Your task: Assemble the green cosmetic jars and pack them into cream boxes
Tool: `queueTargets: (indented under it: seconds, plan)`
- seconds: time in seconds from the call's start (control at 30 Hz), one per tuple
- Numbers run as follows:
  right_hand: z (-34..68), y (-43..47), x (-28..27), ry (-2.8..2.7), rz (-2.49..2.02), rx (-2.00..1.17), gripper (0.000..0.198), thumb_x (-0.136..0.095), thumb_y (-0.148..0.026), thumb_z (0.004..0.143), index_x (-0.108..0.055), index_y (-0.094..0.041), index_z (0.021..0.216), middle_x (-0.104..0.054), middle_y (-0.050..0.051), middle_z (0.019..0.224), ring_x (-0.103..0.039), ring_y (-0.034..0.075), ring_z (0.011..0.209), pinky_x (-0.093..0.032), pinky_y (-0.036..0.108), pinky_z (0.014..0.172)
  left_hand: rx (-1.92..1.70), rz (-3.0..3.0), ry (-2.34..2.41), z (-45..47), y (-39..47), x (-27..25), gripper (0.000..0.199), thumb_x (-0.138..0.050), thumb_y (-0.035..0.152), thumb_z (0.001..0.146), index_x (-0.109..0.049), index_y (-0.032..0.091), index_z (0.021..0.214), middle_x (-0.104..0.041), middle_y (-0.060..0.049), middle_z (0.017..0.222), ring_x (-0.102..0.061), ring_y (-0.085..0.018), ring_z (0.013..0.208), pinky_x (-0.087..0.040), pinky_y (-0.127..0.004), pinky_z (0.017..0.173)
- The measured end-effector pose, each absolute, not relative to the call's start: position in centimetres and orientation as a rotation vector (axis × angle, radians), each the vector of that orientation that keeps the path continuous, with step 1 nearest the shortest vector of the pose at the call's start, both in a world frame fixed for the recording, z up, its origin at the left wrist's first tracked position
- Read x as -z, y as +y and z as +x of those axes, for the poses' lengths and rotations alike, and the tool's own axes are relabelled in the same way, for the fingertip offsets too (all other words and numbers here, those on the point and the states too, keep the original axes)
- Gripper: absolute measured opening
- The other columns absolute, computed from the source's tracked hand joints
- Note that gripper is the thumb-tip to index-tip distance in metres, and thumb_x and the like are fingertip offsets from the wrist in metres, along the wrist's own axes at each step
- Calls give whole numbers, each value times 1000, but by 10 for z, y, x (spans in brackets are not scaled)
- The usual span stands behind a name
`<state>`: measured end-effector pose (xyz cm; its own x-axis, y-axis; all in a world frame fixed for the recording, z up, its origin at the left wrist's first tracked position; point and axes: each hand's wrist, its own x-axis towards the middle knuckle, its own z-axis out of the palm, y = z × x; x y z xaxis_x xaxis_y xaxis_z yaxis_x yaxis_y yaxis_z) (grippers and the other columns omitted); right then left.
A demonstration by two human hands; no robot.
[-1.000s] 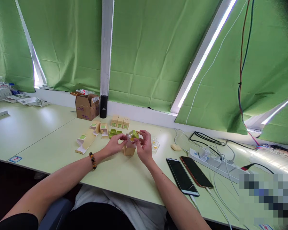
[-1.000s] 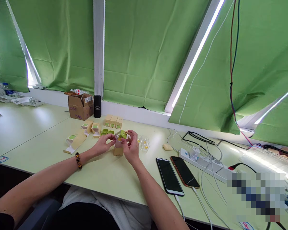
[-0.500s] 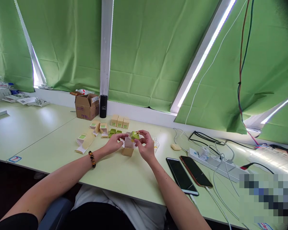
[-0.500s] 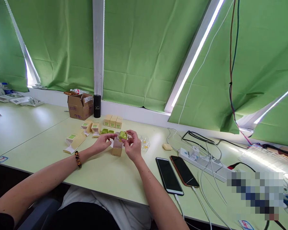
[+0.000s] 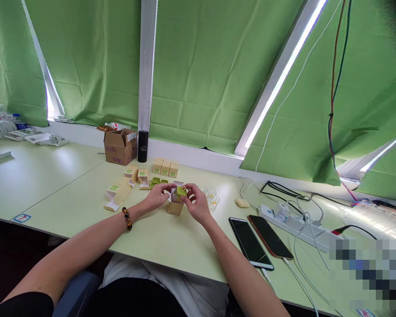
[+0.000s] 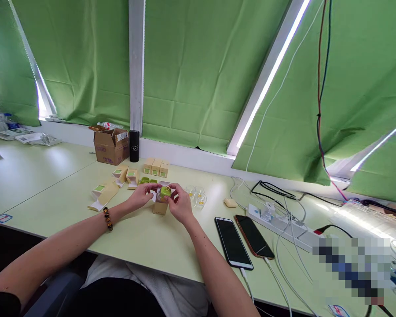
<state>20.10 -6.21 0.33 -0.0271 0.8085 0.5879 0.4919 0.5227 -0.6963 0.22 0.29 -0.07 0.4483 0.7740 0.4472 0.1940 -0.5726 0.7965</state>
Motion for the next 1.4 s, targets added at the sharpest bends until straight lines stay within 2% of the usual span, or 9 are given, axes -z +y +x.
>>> queueTargets:
  seconds: [0.13,0.27,0.43,0.5,0.6,0.7,0.87,1.17,1.4]
  plan:
    - [199,-62,0,-1760,-1118,-377,24,-67,-23,81,-64,-25,104,-68,2,90,-60,18,74,-51,28,60,-1119,2028,805,2,6,4,58,-49,4,68,-73,15,119,-77,-9,113,-70,-23,104,-56,-35,89]
    - [198,-61,3,-1790,-1100,-363,22,-68,-23,80,-64,-25,102,-68,3,97,-59,19,79,-52,28,60,-1122,2019,799,2,8,8,57,-49,5,69,-73,16,119,-77,-9,113,-70,-22,103,-56,-36,91]
    - [196,-58,7,-1793,-1096,-331,4,-60,-26,90,-63,-24,92,-68,4,91,-61,19,79,-49,27,58,-1113,1997,821,3,5,6,56,-50,6,70,-74,16,119,-77,-10,114,-70,-22,103,-56,-37,94]
    - [195,-58,6,-1793,-1098,-336,6,-57,-27,93,-63,-24,91,-68,3,89,-61,19,79,-48,27,57,-1108,1994,824,3,4,5,56,-50,6,70,-74,16,119,-77,-10,113,-70,-22,102,-56,-37,94]
    - [193,-59,5,-1794,-1065,-317,7,-58,-27,94,-63,-24,90,-66,5,98,-61,19,83,-48,27,55,-1104,1996,816,3,4,5,56,-49,6,70,-74,15,120,-77,-10,111,-70,-22,101,-57,-36,91]
    - [192,-60,6,-1760,-1056,-273,6,-62,-26,92,-66,-24,88,-59,7,107,-61,19,88,-51,28,57,-1116,1995,812,3,5,7,56,-50,6,70,-74,16,120,-77,-9,111,-69,-22,101,-57,-34,87]
    - [192,-58,10,-1675,-1120,-272,5,-69,-27,86,-73,-25,84,-51,6,102,-56,20,89,-53,29,59,-1101,1997,818,1,4,5,56,-50,6,71,-73,15,121,-76,-9,111,-70,-22,101,-56,-33,87]
    - [189,-54,10,-1577,-1243,-395,5,-74,-26,76,-79,-26,75,-48,5,97,-53,23,95,-48,32,66,-1079,2008,843,1,2,4,58,-49,5,70,-73,14,122,-75,-10,110,-68,-21,100,-53,-31,84]
    - [188,-53,10,-1556,-1246,-397,6,-75,-23,74,-80,-27,73,-48,3,93,-52,22,93,-48,36,78,-1080,1992,846,2,-1,1,58,-50,5,70,-73,12,123,-76,-11,114,-69,-22,102,-53,-32,86]
